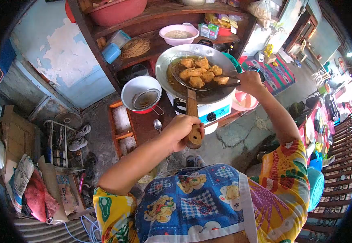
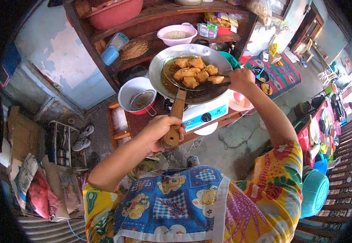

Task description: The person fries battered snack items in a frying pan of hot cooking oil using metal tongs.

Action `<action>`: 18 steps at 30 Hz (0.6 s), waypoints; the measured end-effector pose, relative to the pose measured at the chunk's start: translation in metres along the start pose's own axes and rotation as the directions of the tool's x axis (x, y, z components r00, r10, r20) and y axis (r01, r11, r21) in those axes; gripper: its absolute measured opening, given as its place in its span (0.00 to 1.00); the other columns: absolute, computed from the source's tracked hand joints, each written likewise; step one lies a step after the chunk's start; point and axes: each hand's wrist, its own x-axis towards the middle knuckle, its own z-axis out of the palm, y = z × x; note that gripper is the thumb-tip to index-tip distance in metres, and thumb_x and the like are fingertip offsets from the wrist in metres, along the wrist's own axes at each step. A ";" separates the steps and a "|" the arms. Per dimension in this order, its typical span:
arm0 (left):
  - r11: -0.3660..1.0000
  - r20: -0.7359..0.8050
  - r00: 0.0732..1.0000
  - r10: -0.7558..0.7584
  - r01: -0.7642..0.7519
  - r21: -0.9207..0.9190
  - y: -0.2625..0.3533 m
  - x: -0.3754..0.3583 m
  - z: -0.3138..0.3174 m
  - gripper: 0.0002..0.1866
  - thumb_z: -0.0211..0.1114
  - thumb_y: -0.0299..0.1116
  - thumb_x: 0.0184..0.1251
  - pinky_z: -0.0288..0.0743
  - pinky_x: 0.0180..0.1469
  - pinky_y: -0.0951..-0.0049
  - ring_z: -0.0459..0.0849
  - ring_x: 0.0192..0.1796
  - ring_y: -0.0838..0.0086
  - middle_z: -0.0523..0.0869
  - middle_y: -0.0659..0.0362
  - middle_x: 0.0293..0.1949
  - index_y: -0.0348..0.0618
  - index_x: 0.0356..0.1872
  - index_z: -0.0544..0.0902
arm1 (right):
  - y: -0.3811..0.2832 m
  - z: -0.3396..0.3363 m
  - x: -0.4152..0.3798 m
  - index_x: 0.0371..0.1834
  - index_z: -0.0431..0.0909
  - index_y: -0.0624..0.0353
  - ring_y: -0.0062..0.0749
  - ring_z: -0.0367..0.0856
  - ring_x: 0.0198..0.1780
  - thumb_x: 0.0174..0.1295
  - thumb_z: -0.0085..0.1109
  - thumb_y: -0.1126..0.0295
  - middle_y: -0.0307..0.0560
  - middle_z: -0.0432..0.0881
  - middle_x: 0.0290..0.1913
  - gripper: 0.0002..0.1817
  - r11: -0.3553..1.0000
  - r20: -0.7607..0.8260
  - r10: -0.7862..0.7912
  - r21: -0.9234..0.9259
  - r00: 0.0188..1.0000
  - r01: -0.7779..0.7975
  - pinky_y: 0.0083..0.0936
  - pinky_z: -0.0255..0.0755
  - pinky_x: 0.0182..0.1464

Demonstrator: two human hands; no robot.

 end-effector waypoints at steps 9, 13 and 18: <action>0.992 0.110 0.994 -0.026 0.039 -0.122 -0.005 0.015 0.003 0.10 0.54 0.26 0.62 0.78 0.29 0.73 0.77 0.27 0.75 0.74 0.54 0.30 0.26 0.37 0.69 | -0.017 -0.075 0.022 0.33 0.82 0.55 0.41 0.83 0.38 0.42 0.63 0.55 0.50 0.83 0.32 0.19 0.996 -0.073 -0.011 -0.087 0.997 0.005 0.35 0.77 0.37; 0.998 0.119 0.993 0.005 0.002 -0.056 -0.005 0.012 0.007 0.09 0.54 0.26 0.62 0.78 0.29 0.74 0.77 0.27 0.76 0.74 0.54 0.29 0.27 0.36 0.69 | 0.004 -0.074 0.025 0.35 0.82 0.57 0.41 0.83 0.39 0.37 0.65 0.52 0.51 0.83 0.34 0.24 0.998 0.086 -0.003 -0.060 0.996 0.008 0.36 0.77 0.40; 0.997 0.063 0.998 -0.011 0.016 -0.071 -0.002 0.006 0.010 0.08 0.54 0.26 0.62 0.77 0.29 0.75 0.77 0.26 0.77 0.75 0.56 0.28 0.29 0.35 0.70 | 0.010 0.008 0.013 0.32 0.83 0.54 0.40 0.83 0.37 0.35 0.66 0.52 0.48 0.83 0.33 0.22 0.995 0.092 0.034 -0.094 0.995 -0.025 0.36 0.76 0.37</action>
